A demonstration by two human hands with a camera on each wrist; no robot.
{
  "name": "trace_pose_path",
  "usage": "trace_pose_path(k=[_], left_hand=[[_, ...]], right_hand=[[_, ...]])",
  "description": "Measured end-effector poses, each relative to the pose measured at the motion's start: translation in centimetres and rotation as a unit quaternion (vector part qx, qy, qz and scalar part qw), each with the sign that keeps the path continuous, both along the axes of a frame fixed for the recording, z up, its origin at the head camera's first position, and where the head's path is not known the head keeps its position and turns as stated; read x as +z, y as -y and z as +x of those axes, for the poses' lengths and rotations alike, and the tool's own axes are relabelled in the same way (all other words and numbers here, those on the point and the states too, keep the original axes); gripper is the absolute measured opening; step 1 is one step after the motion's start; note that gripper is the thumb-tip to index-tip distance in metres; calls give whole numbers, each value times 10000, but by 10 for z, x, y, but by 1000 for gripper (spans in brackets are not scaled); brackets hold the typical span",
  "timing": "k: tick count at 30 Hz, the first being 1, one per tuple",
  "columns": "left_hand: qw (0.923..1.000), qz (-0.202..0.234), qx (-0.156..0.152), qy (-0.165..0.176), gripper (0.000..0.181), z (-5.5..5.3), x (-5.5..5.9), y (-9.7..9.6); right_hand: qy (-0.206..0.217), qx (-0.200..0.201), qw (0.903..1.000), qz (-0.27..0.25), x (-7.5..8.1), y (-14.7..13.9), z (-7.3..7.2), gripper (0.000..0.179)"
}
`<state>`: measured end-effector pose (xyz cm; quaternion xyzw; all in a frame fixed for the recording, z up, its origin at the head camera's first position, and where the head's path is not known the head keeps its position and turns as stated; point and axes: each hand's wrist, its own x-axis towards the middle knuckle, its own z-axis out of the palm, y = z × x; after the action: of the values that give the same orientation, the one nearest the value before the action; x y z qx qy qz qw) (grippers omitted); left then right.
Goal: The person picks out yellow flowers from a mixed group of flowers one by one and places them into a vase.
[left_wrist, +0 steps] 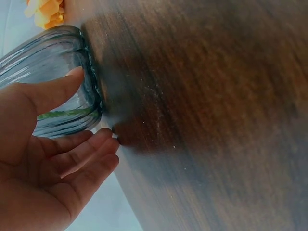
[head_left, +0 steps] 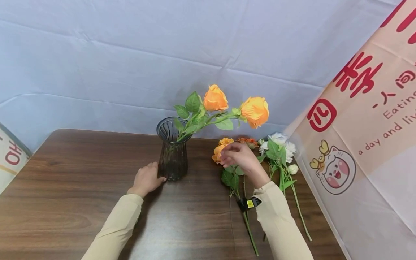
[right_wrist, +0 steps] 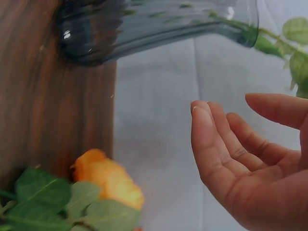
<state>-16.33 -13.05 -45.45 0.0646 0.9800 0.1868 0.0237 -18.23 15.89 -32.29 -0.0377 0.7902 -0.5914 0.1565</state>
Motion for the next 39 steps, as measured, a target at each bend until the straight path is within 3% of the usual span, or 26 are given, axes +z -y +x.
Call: trace_pose_path(k=[21,34,39], left_hand=[[10000,-36,24,-56,65,-1,-1,0],[10000,-36,11,-16,66,-1,-2,0],[10000,-18,16,-3,67,-1,-2,0]], right_hand=[[596,-897,9933,423,-78,-59,16,23],[643,-1080,9904,581,-97,-80,26,17],[553,-1121,9877,935,-100,-82,26,15]])
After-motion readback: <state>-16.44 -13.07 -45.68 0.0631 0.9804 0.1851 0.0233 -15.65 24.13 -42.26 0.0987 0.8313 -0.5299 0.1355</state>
